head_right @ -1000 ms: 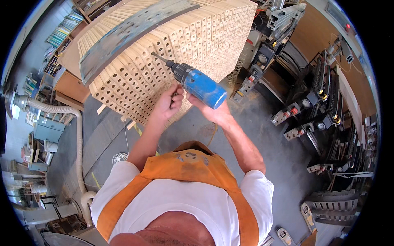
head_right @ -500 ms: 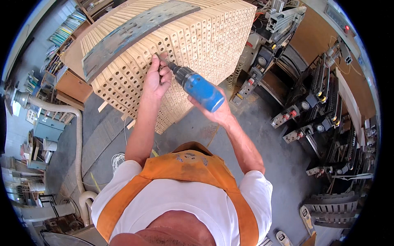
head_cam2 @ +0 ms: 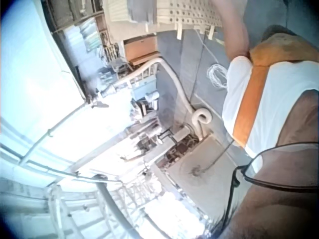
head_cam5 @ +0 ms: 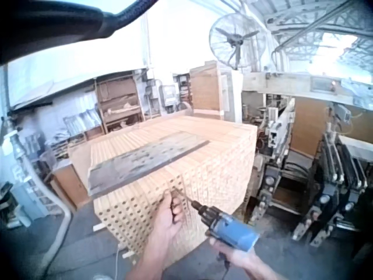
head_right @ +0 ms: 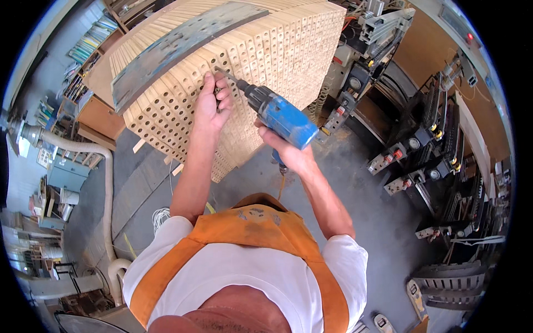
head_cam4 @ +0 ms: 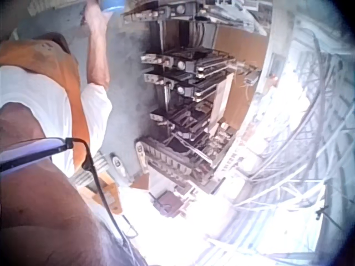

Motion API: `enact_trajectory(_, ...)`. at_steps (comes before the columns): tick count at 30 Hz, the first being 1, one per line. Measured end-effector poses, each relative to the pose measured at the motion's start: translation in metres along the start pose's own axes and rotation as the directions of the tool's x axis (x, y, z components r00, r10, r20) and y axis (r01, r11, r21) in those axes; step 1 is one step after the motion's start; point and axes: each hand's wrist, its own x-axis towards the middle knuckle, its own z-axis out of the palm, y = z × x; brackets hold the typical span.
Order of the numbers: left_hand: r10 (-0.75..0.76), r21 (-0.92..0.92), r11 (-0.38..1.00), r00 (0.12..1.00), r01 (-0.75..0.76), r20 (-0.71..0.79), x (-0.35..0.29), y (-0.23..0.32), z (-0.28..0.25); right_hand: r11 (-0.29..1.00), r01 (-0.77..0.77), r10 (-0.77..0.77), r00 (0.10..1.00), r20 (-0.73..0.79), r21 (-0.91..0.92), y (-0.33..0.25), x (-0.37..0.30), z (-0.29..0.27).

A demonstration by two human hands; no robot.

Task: The person uses a blue pneumatic drill to create holes in a large, curved wooden panel with a grid of pre-marked spots. The operator holds the drill with both hands, systematically moving from one spot to the next to drill through the wood.

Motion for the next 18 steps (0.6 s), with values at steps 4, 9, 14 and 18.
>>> enact_trajectory(4, 0.011, 0.056, 0.998, 1.000, -0.010, -0.019, -0.001, -0.001, 0.003, 0.996, 0.036, -0.036, 0.999, 0.000, 0.085, 0.002, 0.017, 0.002)
enact_trajectory(9, 0.005, 0.053, 0.999, 1.000, -0.004, -0.025, -0.001, 0.000, 0.007, 0.978, -0.008, 0.001, 0.999, 0.033, 0.210, 0.011, 0.029, -0.002)
enact_trajectory(14, 0.009, 0.014, 1.000, 1.000, -0.009, -0.006, 0.000, -0.002, 0.001, 0.971, -0.048, 0.025, 0.995, 0.099, 0.233, 0.020, 0.036, -0.012)
enact_trajectory(18, -0.043, -0.008, 0.999, 0.999, 0.043, 0.032, -0.006, -0.003, -0.005, 0.986, 0.013, -0.026, 0.997, 0.074, 0.167, 0.023, 0.040, -0.013)
